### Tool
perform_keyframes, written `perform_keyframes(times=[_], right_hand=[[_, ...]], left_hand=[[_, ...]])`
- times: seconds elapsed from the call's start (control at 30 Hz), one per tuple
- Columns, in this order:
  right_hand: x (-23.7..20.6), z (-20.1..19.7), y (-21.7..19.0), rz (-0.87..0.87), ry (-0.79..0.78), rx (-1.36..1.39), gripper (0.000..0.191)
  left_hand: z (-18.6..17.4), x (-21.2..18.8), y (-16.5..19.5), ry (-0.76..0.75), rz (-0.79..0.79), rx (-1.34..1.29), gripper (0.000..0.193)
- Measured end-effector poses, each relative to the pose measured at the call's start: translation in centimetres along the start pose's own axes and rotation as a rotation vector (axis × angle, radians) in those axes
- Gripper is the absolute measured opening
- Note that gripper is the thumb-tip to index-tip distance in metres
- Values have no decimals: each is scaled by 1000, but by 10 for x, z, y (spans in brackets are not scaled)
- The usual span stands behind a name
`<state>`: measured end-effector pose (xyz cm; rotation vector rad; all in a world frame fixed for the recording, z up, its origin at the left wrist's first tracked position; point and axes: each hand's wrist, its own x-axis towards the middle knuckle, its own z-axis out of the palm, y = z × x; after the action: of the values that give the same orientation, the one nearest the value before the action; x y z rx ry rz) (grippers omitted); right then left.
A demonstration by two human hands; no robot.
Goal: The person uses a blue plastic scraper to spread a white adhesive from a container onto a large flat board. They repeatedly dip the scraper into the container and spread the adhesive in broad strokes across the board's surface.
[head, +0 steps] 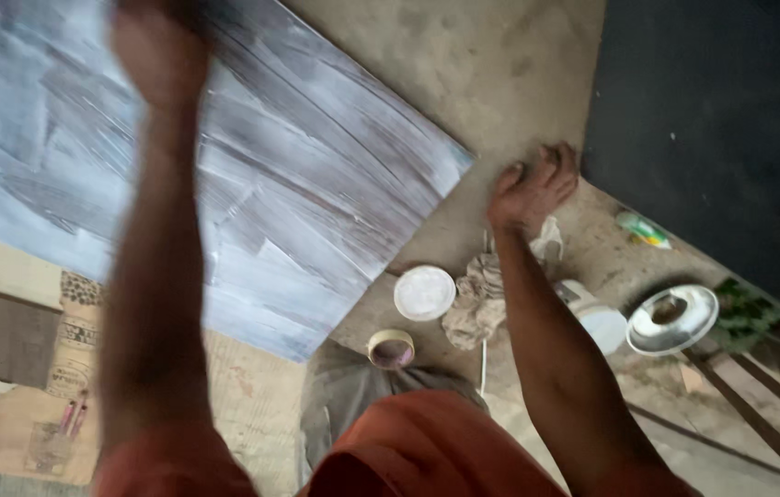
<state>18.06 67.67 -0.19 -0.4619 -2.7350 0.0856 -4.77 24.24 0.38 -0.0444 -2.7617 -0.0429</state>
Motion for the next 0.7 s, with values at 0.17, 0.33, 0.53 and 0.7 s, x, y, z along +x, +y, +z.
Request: perform_keyframes(times=[0.17,0.33,0.53,0.7], right_hand=[[-3,4,4,39,17,-11,46],[-4,4,21,-1,17,-9,45],[-17,24,17,35,-28,74,45],[-27,30,20,-28,4,-44,55]], left_hand=[[-56,-152,204,-163,287,-437,36],[-91,-204,258,-508,197,-984,25],[-47,-80,-36,-423,-371,-304,27],[-62,-115,-133,-101,-74,-89,15]])
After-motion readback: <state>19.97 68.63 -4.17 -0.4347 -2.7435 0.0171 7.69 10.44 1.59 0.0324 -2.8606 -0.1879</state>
